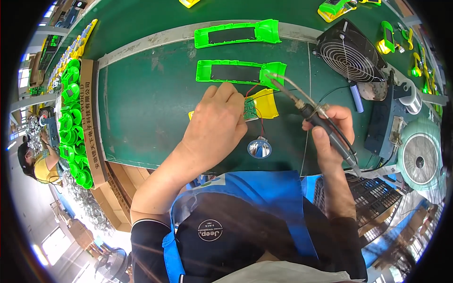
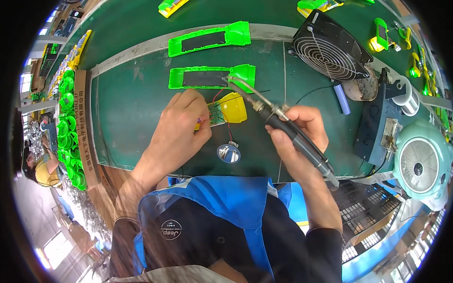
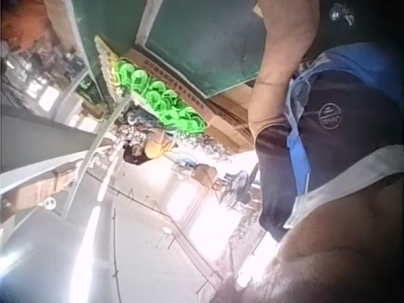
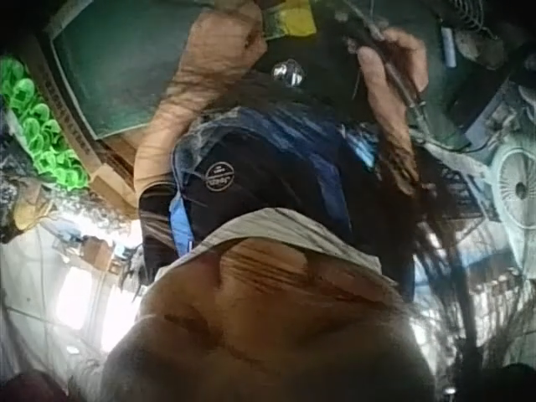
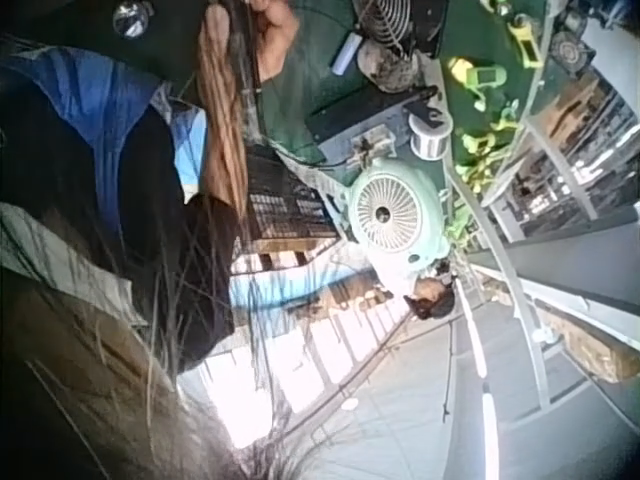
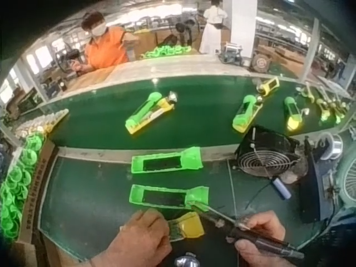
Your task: Soldering components and wires onto circuit boards for solar flashlights on a factory assembly line.
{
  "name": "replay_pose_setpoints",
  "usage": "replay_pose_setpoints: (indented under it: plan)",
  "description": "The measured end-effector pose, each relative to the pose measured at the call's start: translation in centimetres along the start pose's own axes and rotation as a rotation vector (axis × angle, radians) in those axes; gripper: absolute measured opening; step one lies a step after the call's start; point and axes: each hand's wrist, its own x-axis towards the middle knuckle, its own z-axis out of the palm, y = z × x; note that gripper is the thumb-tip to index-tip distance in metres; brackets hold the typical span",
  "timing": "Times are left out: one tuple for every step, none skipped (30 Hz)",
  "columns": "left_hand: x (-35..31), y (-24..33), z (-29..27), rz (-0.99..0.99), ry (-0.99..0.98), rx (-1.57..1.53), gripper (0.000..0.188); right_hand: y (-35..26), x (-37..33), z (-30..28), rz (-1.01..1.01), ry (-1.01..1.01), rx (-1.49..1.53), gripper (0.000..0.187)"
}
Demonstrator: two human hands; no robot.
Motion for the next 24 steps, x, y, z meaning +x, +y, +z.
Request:
replay_pose_setpoints:
  plan:
    - [0.0, 0.0, 0.0, 0.004, 0.001, -0.004, 0.013, -0.3, 0.3, 0.0, -0.001, 0.004, -0.007, 0.032]
    - [0.0, 0.0, 0.0, 0.000, -0.006, -0.004, 0.013, -0.5, 0.6, 0.1, 0.015, 0.020, -0.007, 0.032]
    - [0.0, -0.1, 0.0, -0.003, -0.011, -0.003, 0.013, -0.7, 1.0, 0.3, -0.013, 0.016, -0.018, 0.032]
    - [0.0, -0.1, 0.0, 0.001, -0.007, -0.007, 0.013, -0.8, 1.4, 0.4, -0.041, 0.012, -0.029, 0.032]
    - [-0.1, -0.1, -0.1, 0.009, 0.001, -0.009, 0.013, -0.8, 1.8, 0.3, -0.039, -0.007, -0.055, 0.032]
    - [-0.1, -0.1, -0.1, 0.018, 0.009, -0.013, 0.013, -1.2, 2.2, 0.8, -0.036, 0.002, -0.102, 0.034]
    - [-0.2, -0.1, -0.2, 0.023, 0.014, -0.018, 0.013, -1.5, 2.6, 1.2, -0.033, 0.011, -0.150, 0.037]
    - [-0.3, -0.1, -0.4, 0.019, -0.003, -0.021, 0.013, -1.4, 3.2, 1.3, -0.070, -0.029, -0.183, 0.036]
    - [-0.4, -0.2, -0.4, 0.015, -0.021, -0.026, 0.013, -1.3, 3.7, 1.6, -0.066, -0.038, -0.172, 0.036]
    - [-0.8, -0.5, -0.8, 0.019, -0.017, -0.033, 0.013, -1.3, 4.1, 1.9, -0.063, -0.048, -0.160, 0.035]
    - [-1.5, -1.3, -1.5, 0.035, -0.088, -0.101, 0.014, -1.3, 4.2, 1.8, -0.051, -0.052, -0.161, 0.036]
    - [-2.2, -2.1, -2.3, 0.053, -0.163, -0.171, 0.014, -1.4, 4.1, 1.8, -0.051, -0.049, -0.170, 0.036]
    - [-2.6, -2.7, -3.2, -0.027, -0.238, -0.318, 0.016, -1.5, 4.1, 1.8, -0.037, -0.046, -0.154, 0.036]
    - [-2.1, -2.6, -3.3, -0.021, -0.238, -0.324, 0.016, -1.5, 4.0, 1.8, -0.024, -0.042, -0.139, 0.035]
    - [-1.4, -2.2, -3.5, 0.112, -0.084, -0.227, 0.017, -1.4, 4.2, 2.0, -0.030, -0.068, -0.130, 0.033]
    - [-0.6, -1.6, -3.2, 0.245, 0.071, -0.124, 0.019, -1.1, 4.7, 2.5, -0.076, -0.073, -0.112, 0.029]
    - [0.2, -0.6, -2.1, 0.293, 0.120, -0.096, 0.018, -0.5, 5.2, 3.0, -0.122, -0.079, -0.094, 0.026]
    - [1.0, 0.0, -1.1, 0.318, 0.081, 0.018, 0.014, 0.4, 5.9, 3.4, -0.188, -0.077, -0.095, 0.028]
    - [1.5, 0.2, 0.1, 0.334, 0.042, 0.138, 0.012, 1.8, 6.7, 4.0, -0.238, -0.099, -0.069, 0.029]
    - [1.9, 0.2, 1.4, 0.391, 0.135, 0.164, 0.010, 2.6, 7.4, 4.6, -0.287, -0.124, -0.043, 0.029]
    - [1.9, 0.2, 1.7, 0.397, 0.136, 0.167, 0.010, 2.8, 8.0, 4.7, -0.322, -0.135, -0.159, 0.030]
    - [2.0, 0.2, 1.8, 0.396, 0.131, 0.123, 0.009, 3.5, 8.3, 4.6, -0.304, -0.155, -0.223, 0.031]
    - [2.1, 0.3, 1.7, 0.394, 0.124, 0.079, 0.008, 4.1, 8.6, 4.5, -0.286, -0.175, -0.286, 0.032]
    - [1.7, 0.0, 1.3, 0.361, 0.148, -0.018, 0.010, 4.1, 8.7, 4.6, -0.411, -0.183, -0.398, 0.034]
